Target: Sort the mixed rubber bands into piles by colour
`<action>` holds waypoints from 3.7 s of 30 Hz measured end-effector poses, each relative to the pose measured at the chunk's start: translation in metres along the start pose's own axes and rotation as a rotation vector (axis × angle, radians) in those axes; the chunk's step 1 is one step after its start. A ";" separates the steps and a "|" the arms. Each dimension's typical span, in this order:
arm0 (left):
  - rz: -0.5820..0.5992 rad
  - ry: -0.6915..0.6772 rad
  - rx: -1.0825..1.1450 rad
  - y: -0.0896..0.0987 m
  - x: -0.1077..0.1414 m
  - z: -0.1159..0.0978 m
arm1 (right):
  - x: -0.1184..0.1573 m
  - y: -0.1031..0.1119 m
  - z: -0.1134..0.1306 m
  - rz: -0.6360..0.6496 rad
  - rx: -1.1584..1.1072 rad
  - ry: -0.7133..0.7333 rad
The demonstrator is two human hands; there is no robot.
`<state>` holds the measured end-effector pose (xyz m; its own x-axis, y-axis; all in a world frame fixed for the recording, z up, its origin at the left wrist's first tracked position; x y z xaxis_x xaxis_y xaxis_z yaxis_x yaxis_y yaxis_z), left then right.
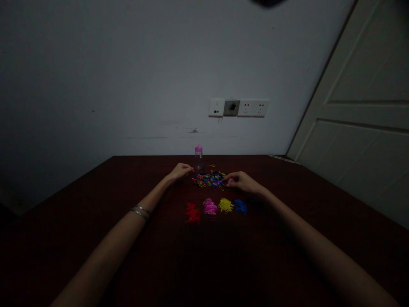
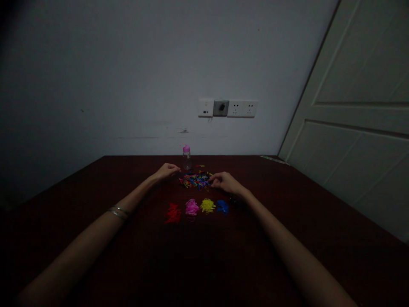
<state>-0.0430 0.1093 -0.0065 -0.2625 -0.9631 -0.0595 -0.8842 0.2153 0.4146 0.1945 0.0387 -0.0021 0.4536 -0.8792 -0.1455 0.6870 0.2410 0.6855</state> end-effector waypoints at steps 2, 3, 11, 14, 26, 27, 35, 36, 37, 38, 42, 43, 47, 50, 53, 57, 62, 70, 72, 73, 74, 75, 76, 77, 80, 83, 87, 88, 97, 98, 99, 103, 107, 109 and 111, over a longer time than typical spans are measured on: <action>-0.003 -0.001 0.004 -0.001 0.002 -0.003 | 0.000 0.000 -0.002 -0.003 -0.008 -0.010; -0.005 -0.003 0.006 -0.001 0.003 -0.004 | -0.001 0.000 -0.003 -0.004 -0.014 -0.015; 0.013 -0.112 -0.024 -0.018 0.003 -0.026 | -0.001 0.001 -0.003 -0.022 -0.038 -0.013; 0.106 -0.184 -0.053 -0.042 0.009 -0.044 | -0.001 0.000 0.000 -0.031 -0.058 -0.002; 0.367 -0.322 -0.232 -0.096 0.036 -0.069 | 0.036 0.038 -0.032 0.395 0.043 -0.261; 0.365 -0.316 -0.249 -0.097 0.036 -0.067 | 0.041 0.038 -0.039 0.438 0.032 -0.295; 0.372 -0.329 -0.294 -0.104 0.037 -0.062 | 0.042 0.037 -0.056 0.414 -0.011 -0.313; 0.372 -0.333 -0.307 -0.106 0.038 -0.063 | 0.038 0.039 -0.056 0.357 -0.013 -0.295; 0.371 -0.336 -0.323 -0.107 0.038 -0.064 | 0.034 0.041 -0.057 0.290 -0.014 -0.280; 0.371 -0.338 -0.343 -0.110 0.039 -0.066 | 0.030 0.043 -0.059 0.217 -0.014 -0.271; 0.397 -0.391 -0.431 -0.125 0.040 -0.072 | 0.018 0.044 -0.070 -0.011 0.010 -0.257; 0.401 -0.412 -0.455 -0.130 0.040 -0.073 | 0.017 0.043 -0.072 -0.042 0.017 -0.256; 0.400 -0.460 -0.540 -0.144 0.034 -0.076 | 0.016 0.042 -0.081 -0.088 0.006 -0.261; 0.397 -0.482 -0.585 -0.151 0.029 -0.080 | 0.018 0.045 -0.086 -0.109 -0.007 -0.269; 0.364 -0.484 -0.649 -0.155 0.025 -0.083 | 0.019 0.047 -0.086 -0.128 -0.010 -0.257; 0.351 -0.485 -0.724 -0.158 0.022 -0.083 | 0.019 0.047 -0.087 -0.138 0.000 -0.269; 0.362 -0.484 -0.697 -0.157 0.018 -0.081 | 0.019 0.047 -0.087 -0.148 0.001 -0.269; 0.441 -0.376 -0.442 -0.099 0.033 -0.094 | 0.021 0.048 -0.082 -0.159 0.007 -0.257; 0.472 -0.326 -0.419 -0.079 0.042 -0.089 | 0.021 0.048 -0.082 -0.159 0.008 -0.250; 0.492 -0.311 -0.410 -0.070 0.047 -0.086 | 0.020 0.048 -0.082 -0.159 0.010 -0.251; 0.512 -0.296 -0.405 -0.063 0.052 -0.081 | 0.020 0.048 -0.083 -0.159 0.012 -0.255; 0.520 -0.279 -0.404 -0.057 0.057 -0.076 | 0.020 0.048 -0.084 -0.159 0.015 -0.261; 0.533 -0.256 -0.410 -0.053 0.062 -0.069 | 0.020 0.047 -0.086 -0.160 0.018 -0.267; 0.545 -0.230 -0.419 -0.050 0.067 -0.062 | 0.019 0.047 -0.087 -0.161 0.019 -0.272; 0.577 -0.166 -0.418 -0.047 0.079 -0.045 | 0.019 0.047 -0.088 -0.167 0.017 -0.270; 0.577 -0.142 -0.394 -0.045 0.082 -0.039 | 0.019 0.047 -0.085 -0.166 0.015 -0.264; 0.487 -0.135 -0.340 -0.034 0.066 -0.036 | 0.018 0.042 -0.075 -0.130 0.035 -0.237; 0.445 -0.126 -0.316 -0.030 0.059 -0.034 | 0.016 0.040 -0.071 -0.119 0.045 -0.217; -0.036 -0.025 -0.079 -0.002 0.002 0.004 | -0.008 -0.011 -0.007 -0.031 0.117 0.083; -0.088 -0.026 -0.065 0.000 -0.001 0.006 | -0.008 -0.016 -0.001 -0.020 0.129 0.099; -0.138 -0.036 -0.058 0.003 -0.004 0.008 | -0.007 -0.020 0.004 -0.017 0.145 0.111; -0.265 -0.117 -0.071 0.011 -0.011 0.012 | -0.002 -0.025 0.019 -0.066 0.233 0.152; -0.298 -0.130 -0.029 0.015 -0.012 0.019 | 0.001 -0.025 0.022 -0.077 0.260 0.167; -0.285 -0.126 -0.015 0.014 -0.010 0.020 | 0.001 -0.025 0.021 -0.070 0.247 0.169; -0.267 -0.127 -0.007 0.012 -0.007 0.018 | 0.001 -0.024 0.020 -0.062 0.227 0.171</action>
<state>-0.0589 0.1217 -0.0174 -0.0678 -0.9575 -0.2802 -0.9260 -0.0441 0.3750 0.1669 0.0242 -0.0046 0.5169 -0.8029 -0.2969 0.5803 0.0736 0.8111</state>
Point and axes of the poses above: each hand's wrist, its own x-axis away from the middle knuckle, its own y-axis out of the back of the hand, z = x × y, the point moved 8 cm from there along -x, towards the middle knuckle, and after that the axes turned 5 degrees about x, right-handed, at the moved point
